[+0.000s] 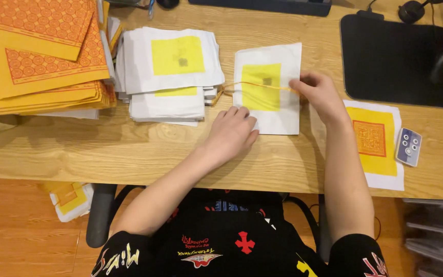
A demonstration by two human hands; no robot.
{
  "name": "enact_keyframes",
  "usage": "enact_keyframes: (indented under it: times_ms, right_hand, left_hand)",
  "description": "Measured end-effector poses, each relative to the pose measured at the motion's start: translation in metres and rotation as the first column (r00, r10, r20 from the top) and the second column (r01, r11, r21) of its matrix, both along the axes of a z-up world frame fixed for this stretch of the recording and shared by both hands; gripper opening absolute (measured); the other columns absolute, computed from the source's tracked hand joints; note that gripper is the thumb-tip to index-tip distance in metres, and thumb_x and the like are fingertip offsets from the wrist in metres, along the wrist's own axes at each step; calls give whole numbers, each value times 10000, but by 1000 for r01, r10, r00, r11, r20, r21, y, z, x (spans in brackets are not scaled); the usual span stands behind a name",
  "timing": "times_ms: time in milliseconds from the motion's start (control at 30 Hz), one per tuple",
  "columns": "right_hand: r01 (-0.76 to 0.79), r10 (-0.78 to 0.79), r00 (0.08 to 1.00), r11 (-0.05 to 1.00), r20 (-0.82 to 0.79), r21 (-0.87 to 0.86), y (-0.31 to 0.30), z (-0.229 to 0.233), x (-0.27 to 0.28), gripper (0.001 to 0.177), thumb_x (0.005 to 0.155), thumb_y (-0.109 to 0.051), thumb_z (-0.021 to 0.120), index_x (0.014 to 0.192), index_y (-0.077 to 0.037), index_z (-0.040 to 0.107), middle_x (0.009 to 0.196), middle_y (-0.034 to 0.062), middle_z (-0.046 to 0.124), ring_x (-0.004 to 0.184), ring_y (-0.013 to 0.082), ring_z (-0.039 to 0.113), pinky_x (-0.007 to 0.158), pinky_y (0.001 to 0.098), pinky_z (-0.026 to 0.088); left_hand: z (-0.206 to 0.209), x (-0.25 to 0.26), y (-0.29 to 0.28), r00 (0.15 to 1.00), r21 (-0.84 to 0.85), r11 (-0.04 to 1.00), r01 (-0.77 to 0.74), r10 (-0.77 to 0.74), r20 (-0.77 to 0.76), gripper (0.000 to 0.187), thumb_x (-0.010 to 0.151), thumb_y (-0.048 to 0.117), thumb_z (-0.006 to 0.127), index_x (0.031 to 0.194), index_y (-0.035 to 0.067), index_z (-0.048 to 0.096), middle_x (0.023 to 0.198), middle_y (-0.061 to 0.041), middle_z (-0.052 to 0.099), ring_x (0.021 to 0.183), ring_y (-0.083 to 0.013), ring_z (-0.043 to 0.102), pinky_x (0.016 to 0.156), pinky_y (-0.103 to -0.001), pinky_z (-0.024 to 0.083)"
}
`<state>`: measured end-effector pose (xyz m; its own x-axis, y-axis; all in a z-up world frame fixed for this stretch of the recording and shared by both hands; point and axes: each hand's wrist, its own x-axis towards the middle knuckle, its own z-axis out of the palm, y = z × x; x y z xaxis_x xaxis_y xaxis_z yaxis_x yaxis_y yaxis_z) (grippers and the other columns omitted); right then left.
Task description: Sorting and bundling stacks of paper using rubber bands on a desk.
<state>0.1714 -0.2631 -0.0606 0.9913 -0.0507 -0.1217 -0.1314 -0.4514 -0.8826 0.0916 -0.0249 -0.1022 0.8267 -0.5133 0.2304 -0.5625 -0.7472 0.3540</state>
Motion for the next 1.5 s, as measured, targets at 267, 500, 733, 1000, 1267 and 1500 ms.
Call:
enact_keyframes:
  times_ms: [267, 500, 733, 1000, 1267, 1500]
  right_hand:
    - [-100, 179, 932, 962, 316, -253, 37, 2, -50, 303, 890, -87, 673, 1180, -113, 588, 1073, 159, 681, 990, 338, 644, 805, 434, 529]
    - [-265, 435, 803, 872, 406, -411, 59, 5, -81, 437, 754, 29, 668, 1119, -147, 505, 1231, 54, 656, 1126, 316, 612, 992, 450, 432]
    - [-260, 419, 804, 885, 421, -385, 62, 7, -83, 709, 713, 19, 732, 1350, -151, 472, 1331, 55, 590, 1245, 306, 540, 1053, 445, 418]
    - [-130, 405, 762, 859, 505, -494, 56, 0, -70, 520, 786, -109, 795, 1271, -169, 615, 1170, 62, 635, 1126, 300, 615, 967, 424, 494]
    - [-14, 80, 894, 989, 441, -150, 39, 8, -24, 312, 843, -47, 641, 1133, -138, 706, 975, 81, 693, 935, 208, 648, 803, 371, 522]
    - [159, -293, 917, 889, 269, 428, -3, -9, 3, 193, 886, -28, 649, 1056, -87, 719, 975, 85, 711, 893, 132, 661, 878, 364, 568]
  left_hand:
    - [18, 2, 6, 996, -63, 998, 5, -10, -86, 330, 903, 322, 568, 1113, 93, 676, 1089, -141, 629, 1099, -331, 583, 886, -452, 472]
    - [52, -3, 13, 992, -152, 988, -9, -11, -128, 421, 873, 330, 592, 1179, 44, 638, 1083, -232, 671, 1057, -435, 618, 870, -553, 481]
    - [51, -5, 19, 986, -194, 981, -6, -26, -163, 532, 861, 365, 623, 1256, 12, 574, 1146, -278, 646, 1098, -460, 598, 904, -578, 453]
    - [49, 6, 15, 989, -116, 993, -14, -4, -149, 384, 892, 374, 562, 1006, 20, 660, 856, -238, 713, 890, -440, 686, 809, -546, 476]
    - [9, 24, -23, 989, -30, 997, -69, 73, 126, 213, 822, 319, 624, 872, 114, 646, 756, -135, 664, 805, -358, 672, 730, -477, 444]
    - [1, 7, -27, 955, -67, 997, -29, 47, 294, 89, 829, 258, 608, 861, 175, 603, 748, -61, 612, 755, -282, 656, 692, -423, 414]
